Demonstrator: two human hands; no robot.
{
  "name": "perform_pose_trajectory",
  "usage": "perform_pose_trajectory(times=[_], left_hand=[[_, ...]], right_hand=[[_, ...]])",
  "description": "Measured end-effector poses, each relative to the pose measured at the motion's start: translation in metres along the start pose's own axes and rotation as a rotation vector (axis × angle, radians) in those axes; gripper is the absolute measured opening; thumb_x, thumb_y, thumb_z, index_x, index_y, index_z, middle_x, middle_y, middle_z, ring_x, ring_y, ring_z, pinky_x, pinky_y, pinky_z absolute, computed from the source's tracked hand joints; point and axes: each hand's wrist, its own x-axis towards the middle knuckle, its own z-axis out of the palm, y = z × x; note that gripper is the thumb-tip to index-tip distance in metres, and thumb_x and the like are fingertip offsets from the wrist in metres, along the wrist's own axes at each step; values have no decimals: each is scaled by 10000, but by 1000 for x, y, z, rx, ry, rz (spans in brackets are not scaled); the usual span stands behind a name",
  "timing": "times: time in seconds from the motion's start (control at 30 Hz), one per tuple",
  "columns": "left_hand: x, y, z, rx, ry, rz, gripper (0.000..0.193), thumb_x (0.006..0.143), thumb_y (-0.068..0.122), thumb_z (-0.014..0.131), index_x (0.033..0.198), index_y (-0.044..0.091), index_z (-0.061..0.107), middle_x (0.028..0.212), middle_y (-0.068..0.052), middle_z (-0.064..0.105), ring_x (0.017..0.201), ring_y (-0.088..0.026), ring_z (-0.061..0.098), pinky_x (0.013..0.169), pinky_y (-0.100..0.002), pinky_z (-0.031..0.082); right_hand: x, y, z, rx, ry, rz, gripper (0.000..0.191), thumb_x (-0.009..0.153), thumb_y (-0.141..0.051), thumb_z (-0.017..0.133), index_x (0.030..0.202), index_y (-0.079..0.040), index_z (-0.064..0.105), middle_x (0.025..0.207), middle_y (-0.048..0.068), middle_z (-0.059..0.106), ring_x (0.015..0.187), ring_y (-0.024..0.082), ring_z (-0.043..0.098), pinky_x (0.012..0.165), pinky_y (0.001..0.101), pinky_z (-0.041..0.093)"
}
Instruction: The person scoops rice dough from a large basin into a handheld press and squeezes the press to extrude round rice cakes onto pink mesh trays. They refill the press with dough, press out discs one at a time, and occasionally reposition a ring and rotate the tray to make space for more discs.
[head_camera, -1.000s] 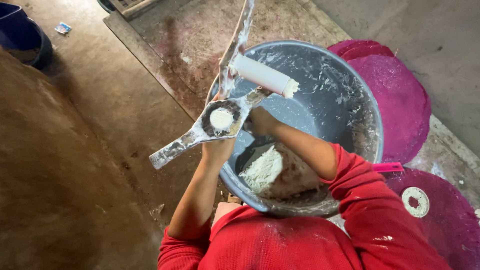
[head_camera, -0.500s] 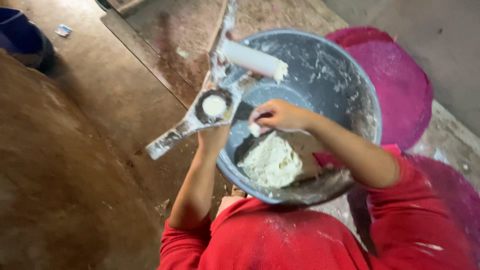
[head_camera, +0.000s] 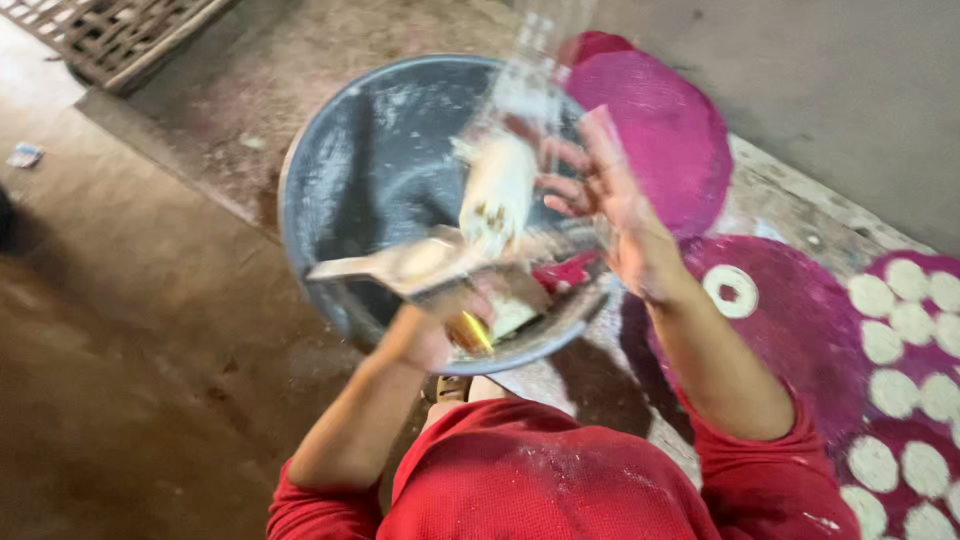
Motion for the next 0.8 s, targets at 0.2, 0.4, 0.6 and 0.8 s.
perform_pose_trajectory(times=[0.2,0.4,0.6,0.8], left_hand=[[4,-48,121,222,-377,-250,551,697,-20,715,1232,97,651,1124,-39,700,1054,-142,666,888,-327,561],[4,-22,161,1126,-651,220,447,858,140,786,1253,49,599,1158,-111,680,1065,-170,643,933,-381,534],[-14,-52,187,1213,-765,184,531,846,186,811,1301,61,566,1216,-116,638,1122,-186,609,976,-383,508],[6,-106,201,1195,-824,51,617,835,231,835,1349,73,533,1273,-121,597,1180,-202,575,1019,-386,483]], right_hand=[[-87,-70,26,567,343,-248,834,1041,-472,619,1654,-250,98,1472,285,531,1128,374,667,884,492,611],[-184,-110,-13,-234,178,-249,531,1018,-468,604,1296,-64,400,1367,325,611,1129,439,690,867,487,644],[-245,-122,9,-980,41,-438,214,977,-341,557,879,-167,479,1333,281,602,1199,512,653,897,573,606],[-274,-91,13,-899,254,-279,407,989,-248,516,1387,-195,448,1421,289,598,1301,478,653,991,535,584]])
